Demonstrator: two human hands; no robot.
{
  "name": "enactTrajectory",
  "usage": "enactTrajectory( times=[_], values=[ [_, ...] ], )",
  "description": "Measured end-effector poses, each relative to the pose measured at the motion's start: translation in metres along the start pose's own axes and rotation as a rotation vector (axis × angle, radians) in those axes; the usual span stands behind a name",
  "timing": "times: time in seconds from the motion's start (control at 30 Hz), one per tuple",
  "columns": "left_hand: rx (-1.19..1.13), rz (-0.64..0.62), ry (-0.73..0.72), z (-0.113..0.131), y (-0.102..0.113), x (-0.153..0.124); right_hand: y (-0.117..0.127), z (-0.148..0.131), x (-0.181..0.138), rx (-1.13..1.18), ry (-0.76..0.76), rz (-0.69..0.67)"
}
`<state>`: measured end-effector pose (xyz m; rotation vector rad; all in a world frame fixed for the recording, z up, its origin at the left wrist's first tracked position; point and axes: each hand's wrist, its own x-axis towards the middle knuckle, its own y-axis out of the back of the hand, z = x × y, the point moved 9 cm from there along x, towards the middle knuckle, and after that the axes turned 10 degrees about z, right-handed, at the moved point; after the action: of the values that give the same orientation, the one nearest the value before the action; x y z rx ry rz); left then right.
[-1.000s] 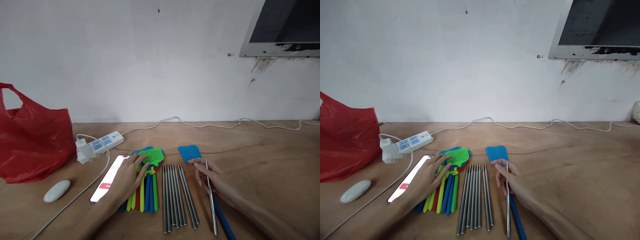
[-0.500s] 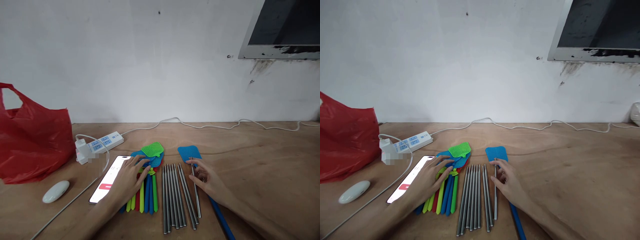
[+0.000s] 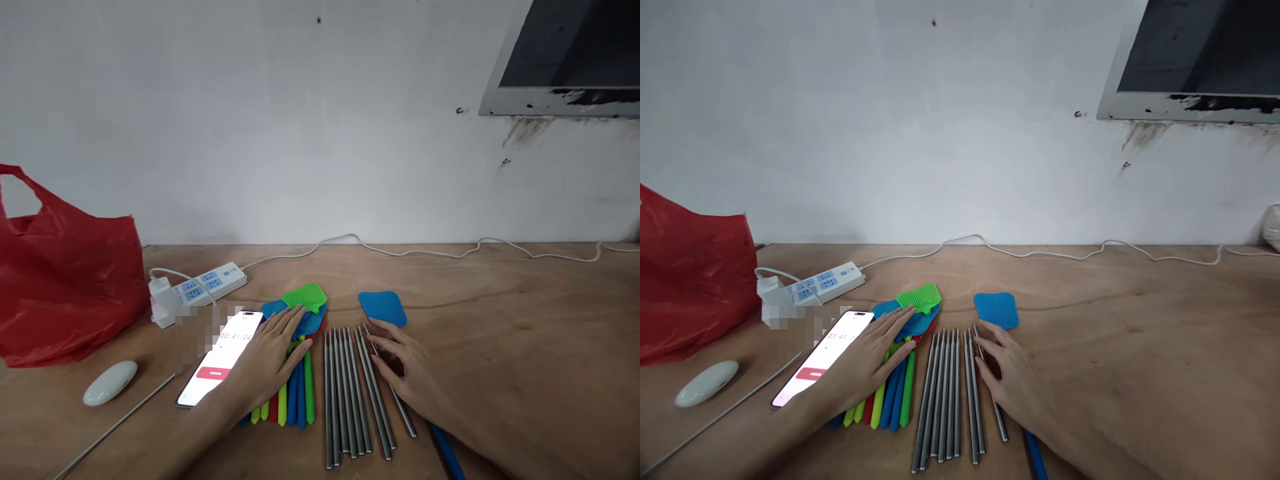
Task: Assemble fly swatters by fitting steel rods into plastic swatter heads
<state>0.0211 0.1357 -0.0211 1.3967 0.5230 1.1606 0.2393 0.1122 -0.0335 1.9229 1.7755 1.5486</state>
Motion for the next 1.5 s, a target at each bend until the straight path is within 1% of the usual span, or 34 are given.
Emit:
enactTrajectory(
  times=[0.13, 0.33, 0.53, 0.63, 0.8, 0.93, 1.03, 1.17, 1.27, 1.43, 1.5],
  values=[
    [0.017, -0.042, -0.033, 0.0, -0.002, 0.003, 0.0, -0.005, 0.0, 0.022, 0.022, 0.006],
    [0.012, 0.019, -0.085, 0.008, 0.011, 0.006, 0.001, -0.008, 0.0, 0.127, 0.017, -0.005],
    [-0.026, 0.013, -0.111, 0.009, 0.011, 0.003, 0.008, -0.011, 0.005, 0.126, 0.042, -0.006],
    [-0.056, 0.051, -0.125, 0.011, 0.014, 0.001, 0.014, -0.008, 0.008, 0.037, 0.035, 0.019],
    [-0.069, 0.094, -0.146, 0.011, 0.02, -0.003, 0.022, 0.009, 0.012, -0.221, -0.037, 0.059],
    [-0.07, 0.09, -0.151, 0.009, 0.02, -0.006, 0.023, 0.026, 0.01, -0.423, -0.126, 0.016],
    [-0.069, 0.103, -0.153, 0.009, 0.021, -0.006, 0.02, 0.033, 0.008, -0.47, -0.158, -0.042],
    [-0.06, 0.12, -0.158, 0.011, 0.022, -0.006, 0.013, 0.037, 0.006, -0.418, -0.163, -0.101],
    [-0.047, 0.121, -0.165, 0.012, 0.023, -0.006, 0.01, 0.038, 0.006, -0.358, -0.168, -0.107],
    [-0.037, 0.104, -0.153, 0.012, 0.023, -0.007, 0.012, 0.033, 0.007, -0.287, -0.145, -0.063],
    [-0.032, 0.088, -0.148, 0.011, 0.022, -0.007, 0.014, 0.033, 0.009, -0.219, -0.148, -0.025]
  ],
)
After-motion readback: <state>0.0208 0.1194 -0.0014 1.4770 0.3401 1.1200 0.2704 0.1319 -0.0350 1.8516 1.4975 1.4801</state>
